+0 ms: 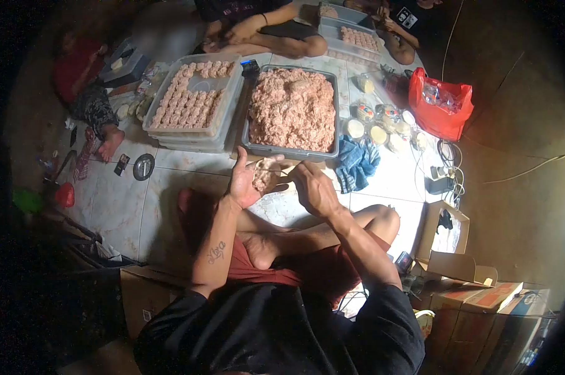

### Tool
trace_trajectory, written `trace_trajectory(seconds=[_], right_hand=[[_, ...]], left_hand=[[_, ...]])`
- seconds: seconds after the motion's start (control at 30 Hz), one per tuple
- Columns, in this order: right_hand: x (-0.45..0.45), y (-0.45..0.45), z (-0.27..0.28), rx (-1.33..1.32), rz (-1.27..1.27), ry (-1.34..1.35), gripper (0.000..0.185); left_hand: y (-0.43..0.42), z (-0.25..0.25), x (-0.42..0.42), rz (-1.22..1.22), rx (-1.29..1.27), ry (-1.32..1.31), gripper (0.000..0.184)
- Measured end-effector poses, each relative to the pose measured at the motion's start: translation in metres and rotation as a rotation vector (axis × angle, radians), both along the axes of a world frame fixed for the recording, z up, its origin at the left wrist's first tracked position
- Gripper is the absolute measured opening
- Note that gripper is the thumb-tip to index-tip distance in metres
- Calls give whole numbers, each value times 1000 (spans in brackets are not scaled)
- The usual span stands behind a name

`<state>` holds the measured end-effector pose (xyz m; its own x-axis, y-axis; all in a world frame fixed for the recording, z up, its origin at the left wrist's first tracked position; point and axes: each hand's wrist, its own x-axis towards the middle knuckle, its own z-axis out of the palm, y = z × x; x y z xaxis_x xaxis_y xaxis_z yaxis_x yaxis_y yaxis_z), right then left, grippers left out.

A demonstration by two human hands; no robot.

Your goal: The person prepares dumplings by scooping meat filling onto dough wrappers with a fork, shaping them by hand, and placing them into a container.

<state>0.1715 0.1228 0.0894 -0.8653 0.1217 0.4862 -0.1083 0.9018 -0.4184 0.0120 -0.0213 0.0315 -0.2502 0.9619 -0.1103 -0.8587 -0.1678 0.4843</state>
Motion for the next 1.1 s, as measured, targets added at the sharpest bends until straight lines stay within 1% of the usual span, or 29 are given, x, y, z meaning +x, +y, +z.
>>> trace_trajectory(seconds=[0.07, 0.1, 0.13, 0.23, 0.3, 0.37, 0.4, 0.47, 0.53, 0.57, 0.6, 0.63, 0.67, 0.7, 0.73, 0.8, 0.83, 0.87, 0.9, 0.93, 1.0, 1.03, 1.07, 1.1], right_hand=[[-2, 5, -23, -39, -85, -21, 34], [-2, 2, -24, -136, -137, -4, 24], [-2, 1, -25, -134, -139, -2, 24], [-4, -4, -26, -235, -202, -8, 8], [-9, -2, -32, -227, -243, 51, 7], [-18, 7, -38, -200, -337, 118, 4], [-22, 13, -34, -194, -340, 126, 4], [-38, 30, -22, -252, -350, 268, 1], [-55, 51, -15, -350, -427, 281, 1], [-63, 61, -9, -408, -439, 245, 5], [-69, 71, -8, -467, -452, 206, 9], [-71, 87, -19, -465, -457, 212, 9], [-69, 107, -39, -201, -504, -58, 14], [-65, 121, -49, 65, -537, -326, 18], [-58, 122, -49, 62, -538, -317, 18], [-52, 121, -47, 145, -623, -253, 20], [-45, 113, -34, 95, -610, -283, 19], [-32, 97, -10, 36, -602, -324, 18], [-25, 83, 12, -35, -472, -175, 15], [-20, 72, 35, -90, -273, -186, 15], [-15, 55, 61, -231, 178, -232, 16], [-14, 45, 62, -215, 193, -308, 18], [-20, 56, 29, -21, 273, -212, 20], [-23, 59, 31, 54, 291, -215, 18]], left_hand=[[4, -2, 3, 8, 30, -18, 99], [5, -2, 6, 24, 16, -11, 101], [6, -1, 9, 40, 2, -5, 103], [7, 2, 11, 54, 50, 8, 103], [11, 8, 10, 70, 63, -5, 104], [20, -11, -5, 28, 62, 49, 104], [25, -7, -10, -9, 54, 100, 104], [36, 1, -18, 3, 51, 104, 101], [44, 8, -27, -30, 20, 51, 98], [49, 13, -33, -93, 55, 74, 94], [53, 15, -36, -100, 59, 81, 94], [57, 12, -38, -109, 33, 68, 97], [60, 8, -38, -118, 5, 53, 100], [58, 0, -40, -126, 2, 102, 100], [52, -4, -38, -127, 1, 111, 100], [41, -12, -36, -145, 38, 73, 107], [29, -5, -31, -138, -2, 5, 110], [21, -7, -25, -128, -19, -17, 110], [18, -10, -21, -113, -40, -79, 108], [17, -10, -21, -100, -56, -132, 107], [14, -8, -17, -146, -47, -116, 107], [15, -4, -13, -165, -51, -104, 108], [17, -1, -9, -184, -53, -92, 108], [16, 16, -1, -205, -39, -62, 109]])
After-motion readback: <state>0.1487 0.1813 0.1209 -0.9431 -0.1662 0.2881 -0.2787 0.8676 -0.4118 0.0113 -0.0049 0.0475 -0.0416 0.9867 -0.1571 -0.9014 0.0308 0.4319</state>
